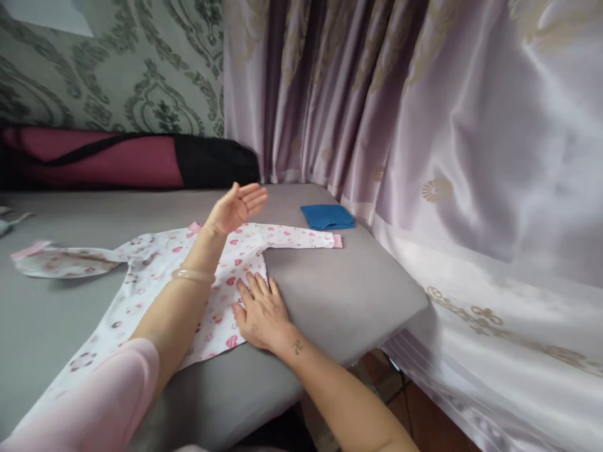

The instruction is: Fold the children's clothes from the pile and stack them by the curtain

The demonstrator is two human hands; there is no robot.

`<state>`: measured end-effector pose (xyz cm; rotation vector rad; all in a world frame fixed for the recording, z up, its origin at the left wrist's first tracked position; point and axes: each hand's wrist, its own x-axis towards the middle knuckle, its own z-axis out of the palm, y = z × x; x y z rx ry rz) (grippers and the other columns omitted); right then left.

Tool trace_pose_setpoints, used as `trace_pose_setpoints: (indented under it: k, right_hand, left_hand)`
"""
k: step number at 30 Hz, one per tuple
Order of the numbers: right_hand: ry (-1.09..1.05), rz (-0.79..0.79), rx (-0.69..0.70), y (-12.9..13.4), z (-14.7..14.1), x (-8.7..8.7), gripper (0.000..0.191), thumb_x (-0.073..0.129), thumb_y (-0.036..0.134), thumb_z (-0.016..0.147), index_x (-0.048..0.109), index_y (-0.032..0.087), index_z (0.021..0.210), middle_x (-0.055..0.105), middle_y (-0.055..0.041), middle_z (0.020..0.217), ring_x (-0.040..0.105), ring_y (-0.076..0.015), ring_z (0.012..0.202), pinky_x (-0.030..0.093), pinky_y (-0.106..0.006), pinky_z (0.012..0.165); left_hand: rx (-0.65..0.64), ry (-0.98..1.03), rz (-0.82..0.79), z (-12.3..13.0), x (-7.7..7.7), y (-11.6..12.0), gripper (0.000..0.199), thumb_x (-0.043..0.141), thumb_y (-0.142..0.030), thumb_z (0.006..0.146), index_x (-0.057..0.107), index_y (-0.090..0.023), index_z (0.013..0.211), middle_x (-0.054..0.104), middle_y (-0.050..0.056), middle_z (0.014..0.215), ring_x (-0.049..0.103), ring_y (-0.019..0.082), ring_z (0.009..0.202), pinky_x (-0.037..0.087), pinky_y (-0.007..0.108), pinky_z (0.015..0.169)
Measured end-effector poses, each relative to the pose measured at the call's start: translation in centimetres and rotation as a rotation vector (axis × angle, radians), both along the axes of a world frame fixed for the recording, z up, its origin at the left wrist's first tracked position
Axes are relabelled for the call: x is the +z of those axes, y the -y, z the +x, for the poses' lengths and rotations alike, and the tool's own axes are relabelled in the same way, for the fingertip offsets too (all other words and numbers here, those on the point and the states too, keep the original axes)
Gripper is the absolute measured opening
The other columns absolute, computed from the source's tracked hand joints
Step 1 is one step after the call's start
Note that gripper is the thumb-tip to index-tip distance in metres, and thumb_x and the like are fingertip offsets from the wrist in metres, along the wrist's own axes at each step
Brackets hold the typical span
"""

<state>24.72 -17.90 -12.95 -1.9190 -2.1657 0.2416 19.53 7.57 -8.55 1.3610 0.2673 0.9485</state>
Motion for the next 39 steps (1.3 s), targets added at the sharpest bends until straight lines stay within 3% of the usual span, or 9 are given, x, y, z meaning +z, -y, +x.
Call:
trace_pose_setpoints:
  k: [7,12,15,19,22,25,29,32,39]
  right_hand:
    - [-0.004,0.066,-0.004,0.1,-0.2,-0.3,0.05,0.035,0.036,0.1,0.044,0.017,0.146,0.036,-0.012,0.156,0.029,-0.0259,0.145,0.021,-0.048,0.118]
    - [0.015,0.002,-0.006,-0.1,0.1,-0.3,0.052,0.032,0.037,0.101,0.043,0.016,0.147,0.034,-0.0128,0.157,0.027,-0.0262,0.146,0.019,-0.049,0.118]
    - [0.029,-0.037,0.004,-0.3,0.1,-0.3,0.053,0.029,0.037,0.101,0.04,0.016,0.148,0.031,-0.0121,0.158,0.024,-0.0265,0.147,0.018,-0.049,0.118]
    - [0.057,-0.08,0.02,-0.5,0.4,-0.2,0.054,0.026,0.039,0.102,0.036,0.017,0.151,0.026,-0.0111,0.16,0.021,-0.0261,0.148,0.016,-0.049,0.118]
    - [0.061,-0.084,0.057,-0.5,0.6,-0.1,0.055,0.027,0.039,0.102,0.036,0.014,0.15,0.025,-0.0144,0.16,0.02,-0.0279,0.148,0.017,-0.051,0.118]
    - [0.021,0.022,0.07,-0.1,0.6,0.3,0.049,0.034,0.036,0.1,0.046,0.016,0.144,0.034,-0.0156,0.156,0.027,-0.0305,0.145,0.02,-0.054,0.116]
    - [-0.164,0.104,0.272,0.9,0.2,1.4,0.03,0.044,0.03,0.098,0.064,0.024,0.12,0.06,-0.0105,0.125,0.053,-0.0237,0.12,0.04,-0.041,0.105]
    - [-0.255,0.007,0.437,1.4,0.0,2.2,0.018,0.054,0.03,0.095,0.067,0.025,0.107,0.063,-0.0064,0.109,0.057,-0.0209,0.107,0.046,-0.035,0.096]
    - [-0.4,-0.03,0.486,0.7,0.6,1.9,0.017,0.049,0.023,0.098,0.066,0.024,0.097,0.063,-0.005,0.1,0.059,-0.0181,0.096,0.047,-0.033,0.088]
  left_hand:
    - [0.23,0.393,0.157,-5.5,5.0,0.1,0.075,0.011,-0.075,0.09,0.057,-0.032,0.131,0.048,0.0,0.148,0.028,0.02,0.146,0.037,0.036,0.112]
    - [0.407,0.457,0.331,-8.4,8.4,-0.7,0.085,-0.009,-0.074,0.087,0.038,-0.031,0.144,0.033,-0.005,0.157,0.009,0.014,0.15,0.03,0.031,0.115]
    - [0.455,0.449,0.317,-10.7,10.6,-0.3,0.094,-0.028,-0.063,0.084,0.026,-0.023,0.149,0.025,-0.002,0.161,0.013,0.014,0.149,0.029,0.031,0.115]
    - [0.302,0.161,0.229,-14.8,11.9,2.0,0.084,-0.02,-0.049,0.096,0.044,-0.016,0.138,0.047,0.004,0.148,0.037,0.02,0.141,0.038,0.036,0.108]
    - [0.175,-0.221,0.246,-18.5,10.5,5.7,0.054,0.015,-0.037,0.104,0.061,-0.011,0.117,0.067,0.005,0.118,0.062,0.021,0.116,0.046,0.038,0.097]
    - [0.131,-0.717,0.396,-21.9,7.4,10.9,0.026,0.062,-0.038,0.088,0.071,-0.015,0.097,0.073,0.004,0.092,0.069,0.02,0.088,0.052,0.029,0.079]
    - [-0.03,-1.107,0.475,-24.7,2.7,18.2,0.025,0.055,-0.042,0.089,0.071,-0.025,0.097,0.071,0.002,0.092,0.064,0.017,0.078,0.05,0.028,0.069]
    - [0.086,-1.176,0.46,-26.0,0.0,21.5,0.028,0.054,-0.051,0.085,0.068,-0.033,0.101,0.067,0.003,0.102,0.062,0.021,0.089,0.052,0.032,0.076]
    - [0.24,-1.085,0.578,-28.3,-1.9,22.5,0.021,0.047,-0.036,0.097,0.065,-0.026,0.102,0.064,0.004,0.104,0.058,0.019,0.097,0.048,0.029,0.085]
